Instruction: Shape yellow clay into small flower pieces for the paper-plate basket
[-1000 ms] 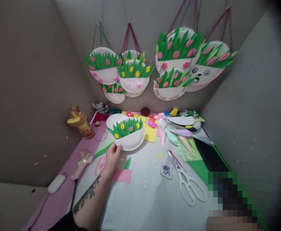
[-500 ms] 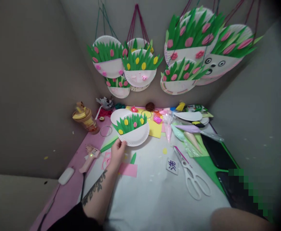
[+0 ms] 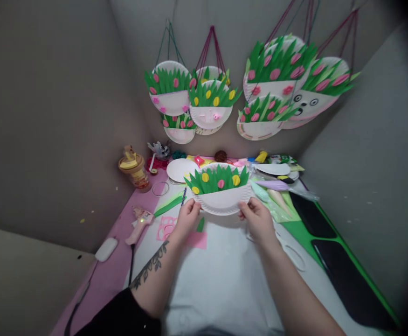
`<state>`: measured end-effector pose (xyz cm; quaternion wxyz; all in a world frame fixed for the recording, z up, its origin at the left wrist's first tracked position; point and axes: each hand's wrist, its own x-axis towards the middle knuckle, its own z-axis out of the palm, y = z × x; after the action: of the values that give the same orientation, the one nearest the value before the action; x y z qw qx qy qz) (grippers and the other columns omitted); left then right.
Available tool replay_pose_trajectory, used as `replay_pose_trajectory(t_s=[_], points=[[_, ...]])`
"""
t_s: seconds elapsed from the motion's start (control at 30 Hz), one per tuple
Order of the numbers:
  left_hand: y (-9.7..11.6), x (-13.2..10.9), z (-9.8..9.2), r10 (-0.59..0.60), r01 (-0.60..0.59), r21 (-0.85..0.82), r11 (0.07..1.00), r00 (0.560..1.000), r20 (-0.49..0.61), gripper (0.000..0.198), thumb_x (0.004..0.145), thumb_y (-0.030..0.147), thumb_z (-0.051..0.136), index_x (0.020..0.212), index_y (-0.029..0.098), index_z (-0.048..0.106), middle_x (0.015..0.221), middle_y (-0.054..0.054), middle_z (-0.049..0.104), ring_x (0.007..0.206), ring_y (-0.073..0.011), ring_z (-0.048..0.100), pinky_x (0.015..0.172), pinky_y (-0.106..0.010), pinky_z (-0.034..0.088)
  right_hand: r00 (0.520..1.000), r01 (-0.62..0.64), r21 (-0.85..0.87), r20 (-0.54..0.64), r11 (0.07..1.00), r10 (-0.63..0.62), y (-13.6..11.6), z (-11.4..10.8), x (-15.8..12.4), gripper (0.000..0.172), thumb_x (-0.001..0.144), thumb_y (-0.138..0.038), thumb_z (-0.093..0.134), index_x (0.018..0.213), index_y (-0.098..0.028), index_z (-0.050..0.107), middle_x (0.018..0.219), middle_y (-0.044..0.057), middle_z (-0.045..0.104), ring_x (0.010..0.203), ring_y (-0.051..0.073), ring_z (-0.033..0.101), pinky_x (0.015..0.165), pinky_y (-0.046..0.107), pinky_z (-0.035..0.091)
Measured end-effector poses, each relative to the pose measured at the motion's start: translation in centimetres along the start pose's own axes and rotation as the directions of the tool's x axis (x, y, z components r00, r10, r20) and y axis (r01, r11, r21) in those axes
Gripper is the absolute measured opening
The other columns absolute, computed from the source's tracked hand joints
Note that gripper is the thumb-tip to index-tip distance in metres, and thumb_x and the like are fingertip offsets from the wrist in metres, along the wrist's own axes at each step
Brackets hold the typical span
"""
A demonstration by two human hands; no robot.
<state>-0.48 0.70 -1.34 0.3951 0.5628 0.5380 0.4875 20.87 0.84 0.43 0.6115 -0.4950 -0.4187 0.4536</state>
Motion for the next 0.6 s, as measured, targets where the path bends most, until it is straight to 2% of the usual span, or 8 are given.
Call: replay_pose_trajectory(t_s=[0.07, 0.13, 0.2, 0.27, 0.4, 0.47, 0.53, 0.6], points=[[0.0, -0.1, -0.2, 0.042, -0.040, 0.120, 0.992, 0.999, -0.012, 0.038, 0.086, 0.035, 0.044, 0.113, 0.014, 0.058, 0.098, -0.010, 0.065, 0.092, -0.0210, 0.058, 0.085, -0.034, 0.044, 0.977, 0.100, 0.158, -0.202, 0.982, -0.067, 0.4, -1.3, 0.8, 0.028, 0.066, -0.036, 0.074, 0.066, -0.018, 0.053, 0.052, -0.007, 0.054, 0.045, 0.007, 0.050, 0.044, 0.019, 0.040], [0.1, -0.4, -0.3, 0.161, -0.169, 0.317, 0.933, 0.986, 0.052, 0.040, 0.086, 0.032, 0.046, 0.122, 0.015, 0.053, 0.108, -0.011, 0.062, 0.102, -0.0225, 0.054, 0.093, -0.037, 0.039, 0.918, 0.214, 0.225, -0.379, 0.951, -0.117, 0.4, -3.1, 1.4, 0.028, 0.067, -0.037, 0.072, 0.071, -0.019, 0.051, 0.057, -0.008, 0.054, 0.046, 0.005, 0.049, 0.047, 0.018, 0.041], [0.6, -1.1, 0.3, 0.265, -0.350, 0.458, 0.817, 0.934, 0.241, 0.035, 0.086, 0.031, 0.048, 0.117, 0.016, 0.057, 0.110, -0.011, 0.062, 0.107, -0.0236, 0.051, 0.096, -0.039, 0.037, 0.859, 0.290, 0.233, -0.491, 0.928, -0.145, 0.3, -4.9, 1.6, 0.028, 0.068, -0.037, 0.070, 0.074, -0.020, 0.049, 0.061, -0.009, 0.054, 0.047, 0.004, 0.048, 0.048, 0.018, 0.041], [1.3, -1.8, 1.9, 0.284, -0.489, 0.459, 0.742, 0.849, 0.447, 0.028, 0.087, 0.031, 0.048, 0.108, 0.018, 0.062, 0.108, -0.010, 0.063, 0.105, -0.0233, 0.052, 0.095, -0.039, 0.038, 0.820, 0.335, 0.246, -0.551, 0.910, -0.152, 0.3, -6.2, 1.5, 0.029, 0.065, -0.036, 0.072, 0.077, -0.020, 0.050, 0.064, -0.008, 0.056, 0.049, 0.005, 0.050, 0.050, 0.019, 0.042], [2.8, -2.8, 7.7, 0.238, -0.646, 0.397, 0.652, 0.671, 0.702, 0.037, 0.081, 0.030, 0.057, 0.117, 0.020, 0.056, 0.120, -0.010, 0.059, 0.111, -0.0255, 0.050, 0.093, -0.039, 0.040, 0.837, 0.326, 0.301, -0.532, 0.896, -0.126, 1.1, -7.3, 1.1, 0.035, 0.059, -0.034, 0.076, 0.083, -0.020, 0.054, 0.070, -0.006, 0.062, 0.051, 0.007, 0.055, 0.054, 0.022, 0.046], [3.1, -2.8, 10.6, 0.210, -0.650, 0.430, 0.626, 0.672, 0.711, 0.044, 0.078, 0.028, 0.060, 0.121, 0.019, 0.052, 0.128, -0.013, 0.055, 0.118, -0.0289, 0.046, 0.094, -0.042, 0.039, 0.867, 0.293, 0.337, -0.488, 0.895, -0.100, 1.6, -7.6, 0.8, 0.035, 0.058, -0.033, 0.076, 0.082, -0.020, 0.054, 0.067, -0.007, 0.061, 0.050, 0.007, 0.055, 0.053, 0.022, 0.045], [3.2, -2.6, 12.6, 0.206, -0.635, 0.434, 0.640, 0.685, 0.699, 0.035, 0.078, 0.026, 0.060, 0.112, 0.017, 0.056, 0.114, -0.015, 0.062, 0.112, -0.0291, 0.050, 0.092, -0.043, 0.039, 0.901, 0.247, 0.375, -0.428, 0.894, -0.069, 2.1, -8.0, 0.6, 0.034, 0.058, -0.034, 0.076, 0.080, -0.021, 0.054, 0.064, -0.007, 0.061, 0.049, 0.007, 0.054, 0.052, 0.022, 0.045], [3.2, -2.1, 13.4, 0.222, -0.595, 0.432, 0.678, 0.726, 0.651, 0.029, 0.078, 0.027, 0.061, 0.104, 0.015, 0.058, 0.100, -0.015, 0.065, 0.103, -0.0292, 0.055, 0.088, -0.043, 0.041, 0.935, 0.189, 0.407, -0.353, 0.894, -0.037, 2.5, -8.2, 0.2, 0.033, 0.058, -0.035, 0.076, 0.077, -0.021, 0.054, 0.064, -0.006, 0.062, 0.051, 0.008, 0.055, 0.053, 0.023, 0.046]])
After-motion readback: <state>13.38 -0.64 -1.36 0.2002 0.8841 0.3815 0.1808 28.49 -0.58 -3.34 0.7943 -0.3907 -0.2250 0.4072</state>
